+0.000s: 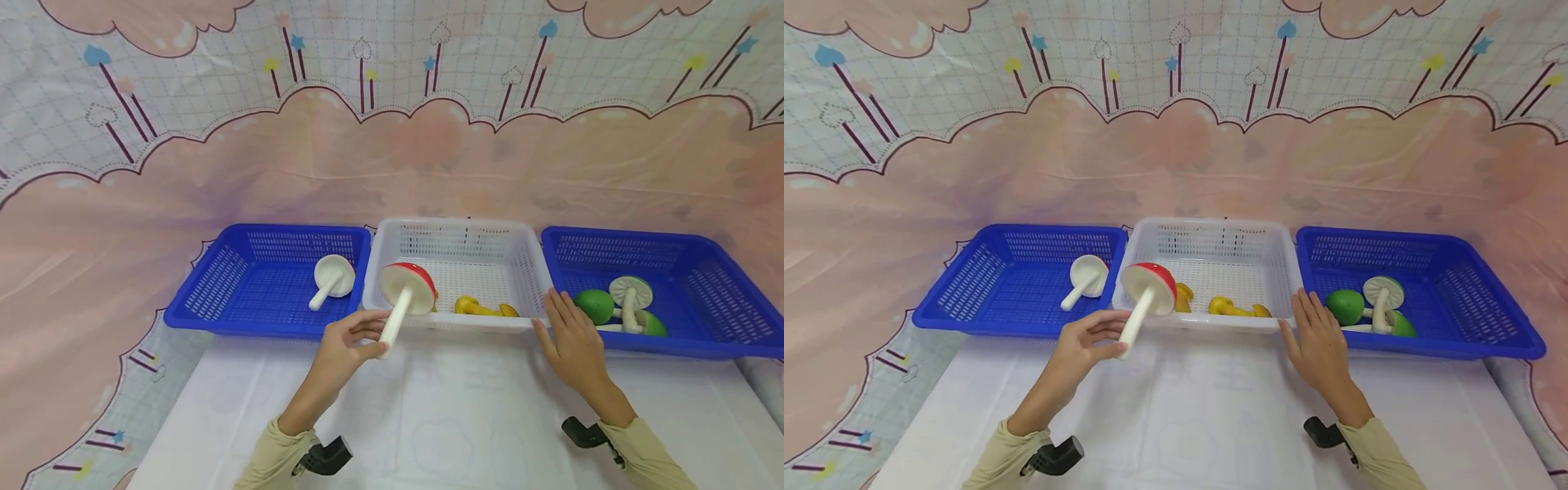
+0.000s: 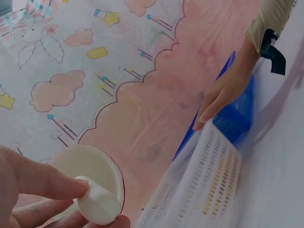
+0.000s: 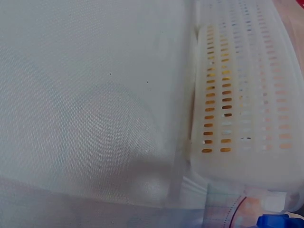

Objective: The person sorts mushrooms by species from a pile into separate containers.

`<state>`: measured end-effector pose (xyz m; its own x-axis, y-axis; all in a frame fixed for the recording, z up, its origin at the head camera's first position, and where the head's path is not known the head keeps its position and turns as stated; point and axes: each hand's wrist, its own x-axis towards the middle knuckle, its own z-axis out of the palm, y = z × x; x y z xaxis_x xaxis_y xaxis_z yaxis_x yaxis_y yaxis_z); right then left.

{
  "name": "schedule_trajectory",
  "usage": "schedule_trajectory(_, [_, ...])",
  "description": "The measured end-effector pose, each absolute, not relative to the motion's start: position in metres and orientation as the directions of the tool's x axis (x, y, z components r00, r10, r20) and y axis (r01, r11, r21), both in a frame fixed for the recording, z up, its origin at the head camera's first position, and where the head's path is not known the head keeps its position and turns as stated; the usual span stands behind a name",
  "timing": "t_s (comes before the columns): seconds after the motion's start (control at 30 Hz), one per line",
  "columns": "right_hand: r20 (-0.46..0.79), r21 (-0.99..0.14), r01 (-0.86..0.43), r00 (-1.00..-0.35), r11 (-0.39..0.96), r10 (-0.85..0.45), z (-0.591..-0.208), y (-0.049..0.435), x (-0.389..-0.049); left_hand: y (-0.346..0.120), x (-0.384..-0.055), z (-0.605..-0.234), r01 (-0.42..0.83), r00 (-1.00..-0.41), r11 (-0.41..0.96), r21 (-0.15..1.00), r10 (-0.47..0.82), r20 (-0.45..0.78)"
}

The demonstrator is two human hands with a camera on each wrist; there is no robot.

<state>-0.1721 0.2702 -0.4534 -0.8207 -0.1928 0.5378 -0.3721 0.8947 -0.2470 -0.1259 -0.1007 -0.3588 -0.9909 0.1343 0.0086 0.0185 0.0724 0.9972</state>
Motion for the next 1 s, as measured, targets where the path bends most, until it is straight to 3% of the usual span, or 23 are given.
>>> schedule_trajectory(0.43, [0.517, -0.257, -0.371, -0.833, 0.892, -0.197, -0.450, 0.271, -0.172, -0.128, -0.142, -0.349, -0.024, -1.000, 0.115, 0.993, 0.010, -0.025])
schedule_trajectory(1.0, [0.481, -0.276, -0.375, -0.851, 0.885, -0.211, -0.444, 0.270, -0.170, -0.167, -0.158, -0.348, -0.043, -0.998, 0.106, 0.993, -0.046, -0.039])
